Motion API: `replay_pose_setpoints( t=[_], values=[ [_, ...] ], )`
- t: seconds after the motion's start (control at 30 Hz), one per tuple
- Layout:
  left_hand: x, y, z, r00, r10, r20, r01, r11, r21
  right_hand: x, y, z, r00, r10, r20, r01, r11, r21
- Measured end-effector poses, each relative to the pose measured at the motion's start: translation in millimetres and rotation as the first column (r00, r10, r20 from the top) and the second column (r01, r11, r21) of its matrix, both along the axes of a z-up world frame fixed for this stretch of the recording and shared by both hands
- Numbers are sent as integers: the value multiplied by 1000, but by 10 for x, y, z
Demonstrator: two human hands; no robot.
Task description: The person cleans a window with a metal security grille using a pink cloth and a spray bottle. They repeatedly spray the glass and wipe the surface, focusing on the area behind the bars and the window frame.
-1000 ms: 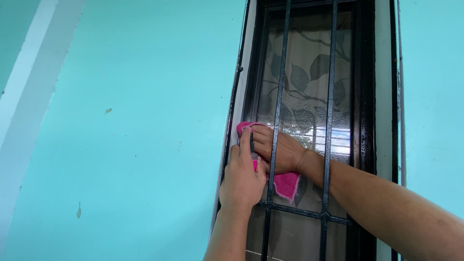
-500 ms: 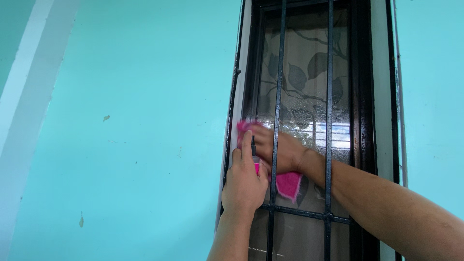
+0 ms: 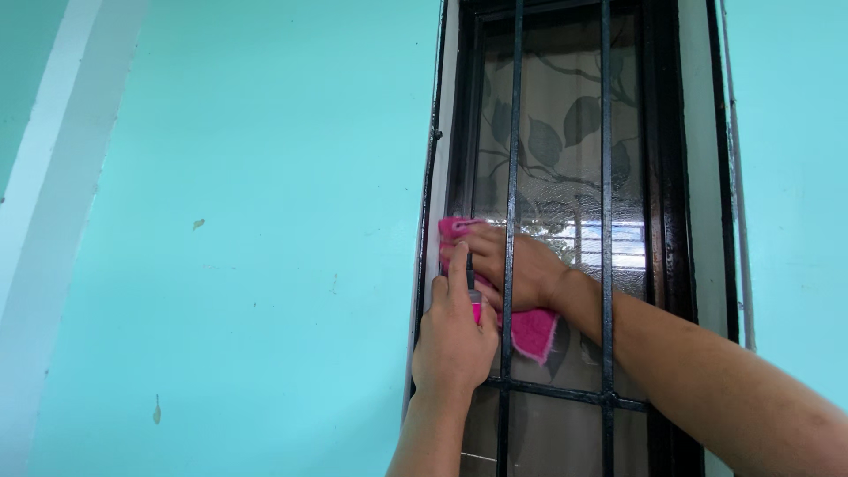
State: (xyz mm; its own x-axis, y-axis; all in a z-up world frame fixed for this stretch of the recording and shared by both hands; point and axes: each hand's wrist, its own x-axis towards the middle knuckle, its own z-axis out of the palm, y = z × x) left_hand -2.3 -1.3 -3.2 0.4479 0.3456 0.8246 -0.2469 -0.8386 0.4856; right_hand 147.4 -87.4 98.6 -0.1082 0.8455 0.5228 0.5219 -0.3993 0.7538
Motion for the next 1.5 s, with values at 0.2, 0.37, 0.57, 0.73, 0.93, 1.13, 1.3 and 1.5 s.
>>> replay_pose_setpoints(
  t=[0.2, 0.37, 0.57, 0.73, 0.93, 1.13, 1.3, 1.5],
  values=[
    [-15, 1, 60, 990, 13, -139, -14, 1000, -8, 129, 48, 49, 971, 142, 191, -143, 990, -8],
    [8, -10, 12, 998, 21, -54, -21, 1000, 8, 57, 5, 60, 990, 134, 37, -138, 978, 153],
    [-7, 1, 1, 999, -12, -47, 11, 1000, -11, 1, 14, 23, 997, 32, 64, -37, 996, 86],
    [-50, -9, 125, 997, 16, -82, -18, 1000, -21, 126, 36, 274, 993, -64, 95, 32, 952, 304],
    [-45, -45, 54, 993, -4, -118, -2, 999, -47, 229, -48, 107, 994, -89, 63, 69, 959, 276],
    [3, -28, 31, 995, 42, -96, -46, 998, -39, 275, 0, 194, 987, 2, 160, -60, 930, 363],
    [71, -21, -7, 997, 60, -48, -61, 998, -16, 281, -101, 161, 999, -31, 30, 13, 886, 464],
    [93, -35, 2, 995, 63, -79, -66, 997, -36, 237, -233, 369, 976, -162, 145, 24, 743, 669]
  ],
)
